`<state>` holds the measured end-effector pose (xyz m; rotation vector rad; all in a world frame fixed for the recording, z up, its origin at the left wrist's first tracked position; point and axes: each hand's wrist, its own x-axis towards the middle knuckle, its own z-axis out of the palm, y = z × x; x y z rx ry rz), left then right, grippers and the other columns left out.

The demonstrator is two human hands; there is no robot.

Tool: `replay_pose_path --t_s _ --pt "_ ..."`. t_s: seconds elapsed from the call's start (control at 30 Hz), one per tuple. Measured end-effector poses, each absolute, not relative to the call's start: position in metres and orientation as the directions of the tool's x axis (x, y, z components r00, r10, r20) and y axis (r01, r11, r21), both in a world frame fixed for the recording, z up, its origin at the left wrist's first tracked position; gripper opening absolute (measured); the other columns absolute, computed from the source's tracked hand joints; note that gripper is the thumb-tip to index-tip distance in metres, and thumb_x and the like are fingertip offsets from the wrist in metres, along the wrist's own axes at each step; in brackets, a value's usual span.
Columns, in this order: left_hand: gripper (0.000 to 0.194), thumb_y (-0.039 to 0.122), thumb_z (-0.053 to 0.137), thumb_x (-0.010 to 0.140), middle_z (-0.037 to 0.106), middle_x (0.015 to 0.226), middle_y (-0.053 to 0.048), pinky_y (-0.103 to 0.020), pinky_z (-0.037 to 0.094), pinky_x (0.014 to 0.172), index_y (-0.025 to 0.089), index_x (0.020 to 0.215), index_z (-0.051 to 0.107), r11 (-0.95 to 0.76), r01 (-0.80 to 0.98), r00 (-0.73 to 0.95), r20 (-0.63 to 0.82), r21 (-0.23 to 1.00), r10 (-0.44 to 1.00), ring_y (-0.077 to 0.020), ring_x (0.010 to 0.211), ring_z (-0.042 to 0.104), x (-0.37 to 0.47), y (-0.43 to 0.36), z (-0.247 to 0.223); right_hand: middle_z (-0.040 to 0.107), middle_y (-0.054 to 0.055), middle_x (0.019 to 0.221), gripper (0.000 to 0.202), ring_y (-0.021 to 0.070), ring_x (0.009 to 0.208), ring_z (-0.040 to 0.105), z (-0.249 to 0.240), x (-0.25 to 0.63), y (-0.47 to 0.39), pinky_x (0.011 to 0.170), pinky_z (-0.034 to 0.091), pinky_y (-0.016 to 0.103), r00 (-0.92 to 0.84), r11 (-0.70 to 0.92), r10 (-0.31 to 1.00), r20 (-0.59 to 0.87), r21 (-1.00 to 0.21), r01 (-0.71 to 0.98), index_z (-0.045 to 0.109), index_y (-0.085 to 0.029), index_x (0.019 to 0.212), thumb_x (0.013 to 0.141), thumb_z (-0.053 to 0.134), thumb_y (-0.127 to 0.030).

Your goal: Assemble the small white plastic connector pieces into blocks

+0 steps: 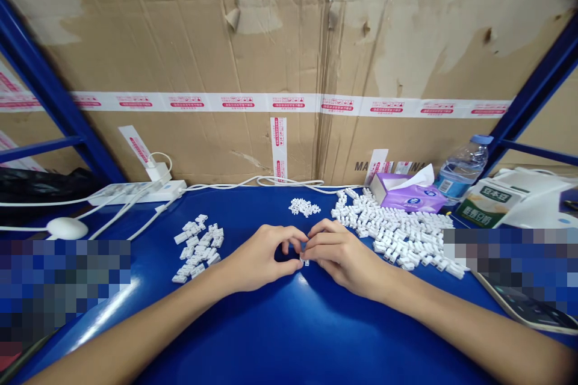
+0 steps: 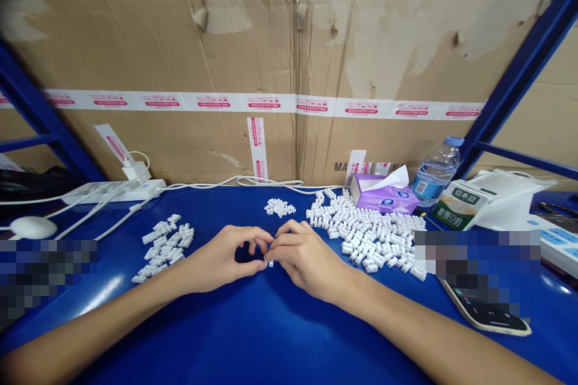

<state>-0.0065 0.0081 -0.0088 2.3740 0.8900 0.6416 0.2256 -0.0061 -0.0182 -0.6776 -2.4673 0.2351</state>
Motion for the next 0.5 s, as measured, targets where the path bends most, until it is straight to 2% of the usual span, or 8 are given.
replay_pose_path --t_s 0.3,0.5 --pt "0.025 0.018 0.072 0.084 0.073 0.093 0.002 -0.028 0.049 0.077 0.023 0.108 0.069 -0.647 0.456 0.667 0.247 0.611 0.703 -0.0140 0.079 0.063 -0.0047 0.0090 -0.0078 0.075 0.004 0.108 0.028 0.0238 0.107 0.058 -0.0212 0.2259 -0.0060 0.093 0.046 0.046 -0.723 0.864 0.503 0.474 -0.293 0.409 0.075 -0.025 0.104 0.097 0.054 -0.009" --pt "0.023 0.020 0.073 0.084 0.073 0.092 0.001 -0.028 0.049 0.078 0.023 0.107 0.070 -0.648 0.456 0.666 0.249 0.611 0.703 -0.0146 0.079 0.063 -0.0053 0.0089 -0.0082 0.074 0.005 0.108 0.029 0.0244 0.107 0.059 -0.0193 0.2259 -0.0073 0.093 0.047 0.047 -0.735 0.861 0.508 0.450 -0.284 0.421 0.076 -0.026 0.105 0.094 0.056 -0.007"
